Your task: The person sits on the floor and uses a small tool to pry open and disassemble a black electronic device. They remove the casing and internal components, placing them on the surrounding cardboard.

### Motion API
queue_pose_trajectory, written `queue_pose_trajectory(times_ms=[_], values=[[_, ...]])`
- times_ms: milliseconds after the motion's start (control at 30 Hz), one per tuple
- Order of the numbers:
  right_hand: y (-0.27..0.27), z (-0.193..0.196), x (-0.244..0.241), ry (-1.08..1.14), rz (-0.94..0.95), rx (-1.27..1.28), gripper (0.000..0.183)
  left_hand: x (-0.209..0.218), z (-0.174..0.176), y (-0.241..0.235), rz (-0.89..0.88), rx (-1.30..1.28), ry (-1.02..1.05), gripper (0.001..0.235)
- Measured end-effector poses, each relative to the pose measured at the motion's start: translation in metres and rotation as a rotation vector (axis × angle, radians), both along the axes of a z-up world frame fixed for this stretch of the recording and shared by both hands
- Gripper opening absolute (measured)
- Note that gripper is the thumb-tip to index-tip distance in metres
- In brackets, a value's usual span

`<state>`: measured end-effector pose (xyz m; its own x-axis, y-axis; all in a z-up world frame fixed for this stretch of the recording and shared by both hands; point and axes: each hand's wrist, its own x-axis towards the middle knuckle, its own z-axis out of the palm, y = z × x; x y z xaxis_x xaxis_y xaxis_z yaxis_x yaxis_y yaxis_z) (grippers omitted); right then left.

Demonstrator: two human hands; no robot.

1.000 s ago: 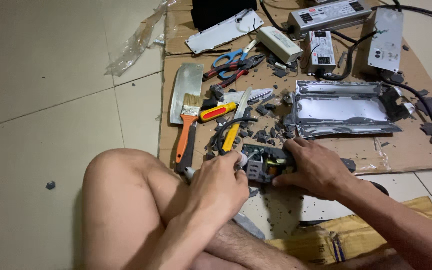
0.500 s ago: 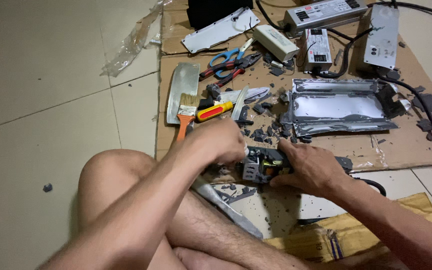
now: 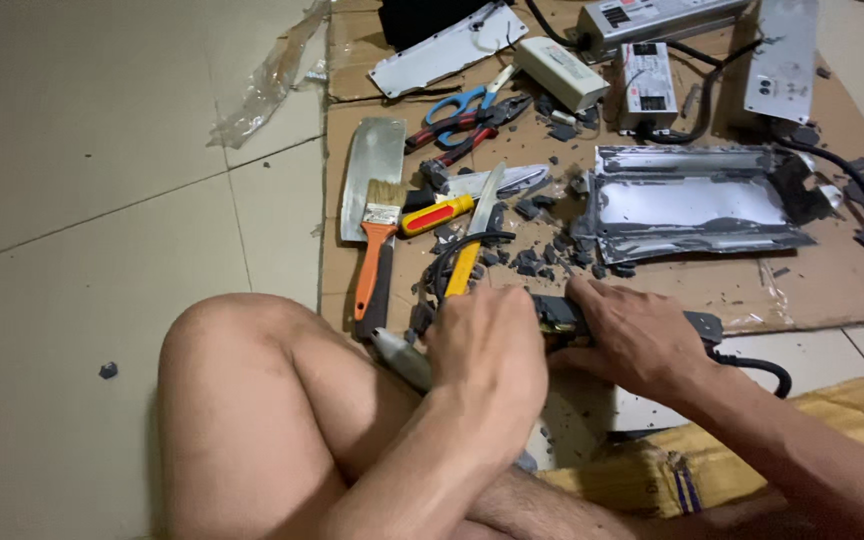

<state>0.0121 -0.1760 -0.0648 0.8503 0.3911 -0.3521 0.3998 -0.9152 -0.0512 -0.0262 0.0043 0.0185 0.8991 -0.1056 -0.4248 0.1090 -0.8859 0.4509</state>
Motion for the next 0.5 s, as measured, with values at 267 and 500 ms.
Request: queue_pose_trajectory(times_ms=[267, 500], values=[[0.004, -0.011, 0.000, -0.021, -0.098, 0.001, 0.069, -0.027, -0.018, -0.001, 0.002, 0.206, -0.182, 0.015], [0.006, -0.010, -0.003, -0.018, -0.133, -0.018, 0.071, -0.035, -0.010, -0.007, 0.092, 0.190, -0.070, 0.010]])
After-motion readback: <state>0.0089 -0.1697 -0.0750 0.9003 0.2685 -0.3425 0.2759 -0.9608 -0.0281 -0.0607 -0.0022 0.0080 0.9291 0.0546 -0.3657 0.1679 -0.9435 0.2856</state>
